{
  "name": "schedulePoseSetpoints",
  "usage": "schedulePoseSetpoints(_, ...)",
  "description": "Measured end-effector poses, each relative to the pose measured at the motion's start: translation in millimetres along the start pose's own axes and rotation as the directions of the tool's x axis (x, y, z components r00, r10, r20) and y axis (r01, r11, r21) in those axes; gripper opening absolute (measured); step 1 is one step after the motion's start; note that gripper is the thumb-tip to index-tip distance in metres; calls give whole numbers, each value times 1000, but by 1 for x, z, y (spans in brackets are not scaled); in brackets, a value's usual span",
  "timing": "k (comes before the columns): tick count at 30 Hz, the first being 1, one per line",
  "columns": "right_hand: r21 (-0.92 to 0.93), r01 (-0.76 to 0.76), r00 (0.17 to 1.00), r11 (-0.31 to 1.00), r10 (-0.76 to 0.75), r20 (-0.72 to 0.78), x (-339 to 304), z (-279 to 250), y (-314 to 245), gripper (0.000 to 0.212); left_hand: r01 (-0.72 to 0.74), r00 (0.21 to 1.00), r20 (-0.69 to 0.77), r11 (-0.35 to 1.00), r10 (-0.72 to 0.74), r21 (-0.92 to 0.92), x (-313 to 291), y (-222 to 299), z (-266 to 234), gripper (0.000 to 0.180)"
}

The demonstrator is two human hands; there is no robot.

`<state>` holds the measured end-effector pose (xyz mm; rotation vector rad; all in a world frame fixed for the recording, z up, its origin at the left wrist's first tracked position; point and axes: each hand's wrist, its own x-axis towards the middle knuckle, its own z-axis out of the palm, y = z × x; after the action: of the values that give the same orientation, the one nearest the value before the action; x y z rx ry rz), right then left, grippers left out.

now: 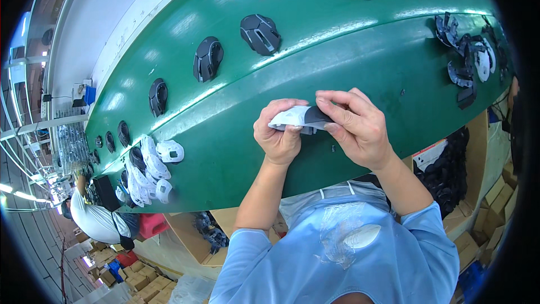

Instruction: The person assembles computer mouse shells by hand, attaching black components onto white mouse covers, placing the assembled shells onto a conveyor belt, and retrieving additional components from a box.

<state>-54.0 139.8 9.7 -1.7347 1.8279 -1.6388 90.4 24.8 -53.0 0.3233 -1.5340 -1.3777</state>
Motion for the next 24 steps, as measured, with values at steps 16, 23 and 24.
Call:
schedulePoseSetpoints(16,-150,57,998,987,-61,-22,2,11,14,30,107,994,-66,918,-88,381,1,17,15,30)
schedulePoseSetpoints(23,-164,61,995,985,-46,92,15,26,40,11,348,935,-117,930,-335,120,7,4,23,27)
schedulePoseSetpoints(24,-161,45,994,986,-27,109,11,29,44,11,365,929,-128,922,-349,134,7,2,22,30)
